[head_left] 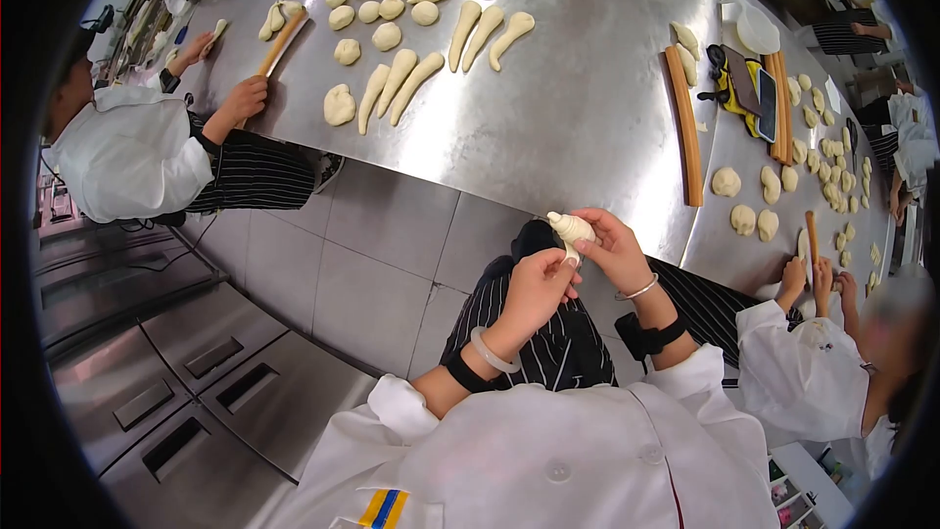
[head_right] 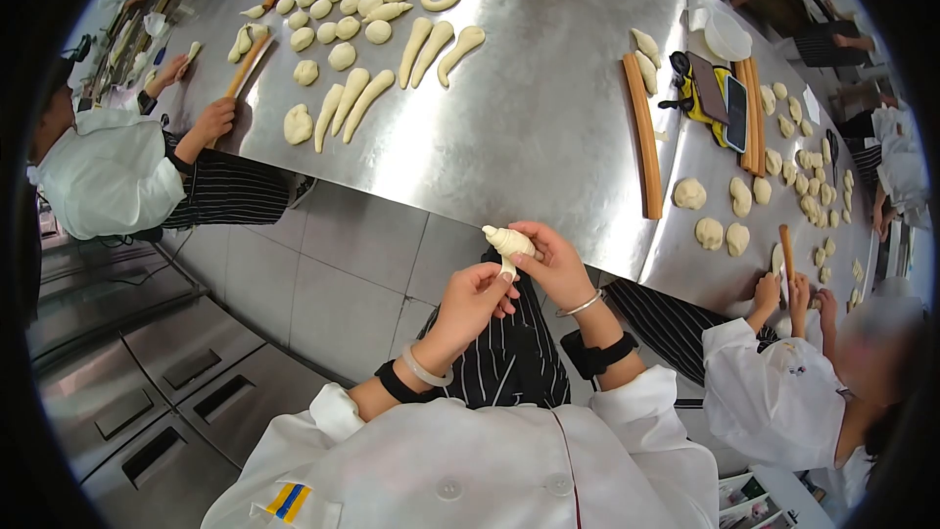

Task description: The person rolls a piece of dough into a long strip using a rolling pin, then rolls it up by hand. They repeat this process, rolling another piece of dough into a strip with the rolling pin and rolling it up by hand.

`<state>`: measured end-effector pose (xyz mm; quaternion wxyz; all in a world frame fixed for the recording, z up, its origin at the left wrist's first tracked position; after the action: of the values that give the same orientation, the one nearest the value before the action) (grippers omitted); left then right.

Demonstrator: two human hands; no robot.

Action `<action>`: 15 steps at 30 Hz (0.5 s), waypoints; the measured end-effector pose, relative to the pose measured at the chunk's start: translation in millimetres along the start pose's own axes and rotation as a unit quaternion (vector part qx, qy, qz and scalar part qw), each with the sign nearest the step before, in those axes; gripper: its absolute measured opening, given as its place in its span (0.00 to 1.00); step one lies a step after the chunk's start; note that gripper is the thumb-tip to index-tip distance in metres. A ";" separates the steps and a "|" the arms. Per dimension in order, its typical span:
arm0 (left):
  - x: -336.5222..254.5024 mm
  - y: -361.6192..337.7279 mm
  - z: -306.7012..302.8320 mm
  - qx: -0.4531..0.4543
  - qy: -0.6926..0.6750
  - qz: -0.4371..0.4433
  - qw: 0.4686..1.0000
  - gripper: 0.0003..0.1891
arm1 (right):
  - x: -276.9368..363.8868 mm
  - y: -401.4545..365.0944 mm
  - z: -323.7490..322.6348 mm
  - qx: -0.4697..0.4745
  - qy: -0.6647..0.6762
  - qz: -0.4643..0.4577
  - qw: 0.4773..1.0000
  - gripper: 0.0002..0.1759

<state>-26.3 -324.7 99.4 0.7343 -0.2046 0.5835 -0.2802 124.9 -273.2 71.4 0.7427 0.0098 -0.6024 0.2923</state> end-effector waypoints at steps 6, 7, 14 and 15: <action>-6.2 0.7 3.4 -0.004 -0.004 0.016 1.000 0.10 | 9.8 -2.8 1.6 0.009 -0.013 -0.023 1.000 0.23; -6.7 0.7 4.2 -0.007 -0.012 0.018 1.000 0.10 | 13.0 -5.1 4.5 0.004 -0.008 -0.027 1.000 0.22; -7.1 -5.2 7.9 -0.008 -0.030 0.030 0.999 0.10 | 13.0 -9.9 -2.5 0.018 -0.031 0.007 0.999 0.19; -7.3 -7.8 9.6 -0.007 -0.023 0.032 0.999 0.10 | 10.6 -10.3 -4.0 0.018 -0.030 0.006 0.999 0.19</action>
<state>-19.5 -326.2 112.0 0.7543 -0.1975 0.5749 -0.2481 134.2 -275.8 83.4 0.7223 0.0284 -0.6188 0.3075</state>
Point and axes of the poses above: each hand's wrist, its own y-axis towards the middle knuckle, its own z-axis out of the palm, x = y × z, the point moved 1 cm from there along y, towards the middle knuckle, and after that the axes turned 1 degree about -z, right-handed, at the moved point
